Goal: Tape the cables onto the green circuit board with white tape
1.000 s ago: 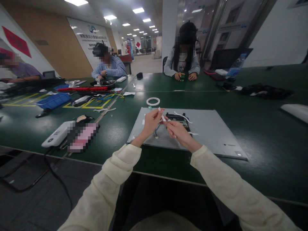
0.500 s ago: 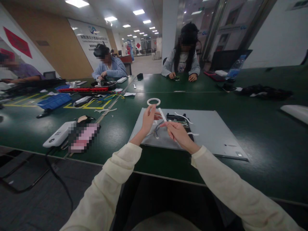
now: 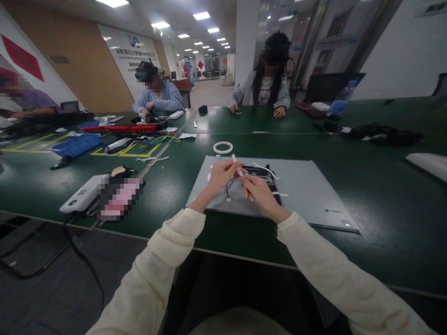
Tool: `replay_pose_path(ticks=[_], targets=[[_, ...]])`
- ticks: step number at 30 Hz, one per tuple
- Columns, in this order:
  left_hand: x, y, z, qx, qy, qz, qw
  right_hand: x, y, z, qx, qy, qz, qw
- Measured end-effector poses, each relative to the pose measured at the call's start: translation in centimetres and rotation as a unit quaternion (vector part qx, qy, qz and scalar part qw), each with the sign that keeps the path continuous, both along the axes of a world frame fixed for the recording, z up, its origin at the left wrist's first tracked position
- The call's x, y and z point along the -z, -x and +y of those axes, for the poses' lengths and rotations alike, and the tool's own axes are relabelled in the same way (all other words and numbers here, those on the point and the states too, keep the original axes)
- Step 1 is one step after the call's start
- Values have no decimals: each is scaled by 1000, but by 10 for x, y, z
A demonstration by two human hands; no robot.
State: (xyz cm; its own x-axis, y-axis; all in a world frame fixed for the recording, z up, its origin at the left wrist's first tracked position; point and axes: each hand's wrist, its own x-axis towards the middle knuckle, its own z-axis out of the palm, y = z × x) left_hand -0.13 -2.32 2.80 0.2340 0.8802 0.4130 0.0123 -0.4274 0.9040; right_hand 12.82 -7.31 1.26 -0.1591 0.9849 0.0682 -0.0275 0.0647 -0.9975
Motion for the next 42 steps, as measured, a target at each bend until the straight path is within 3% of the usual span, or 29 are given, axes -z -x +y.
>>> replay_pose_path(ticks=[9, 22, 33, 42], targets=[[4, 4, 3, -54, -42, 63, 996, 3, 0, 2, -62, 33, 6, 998], [11, 12, 15, -73, -35, 87, 993, -3, 2, -6, -77, 81, 4, 994], [14, 14, 19, -136, -75, 108, 982, -3, 5, -5, -81, 116, 60, 988], [12, 17, 20, -138, -66, 75, 985, -5, 4, -8, -91, 126, 64, 986]])
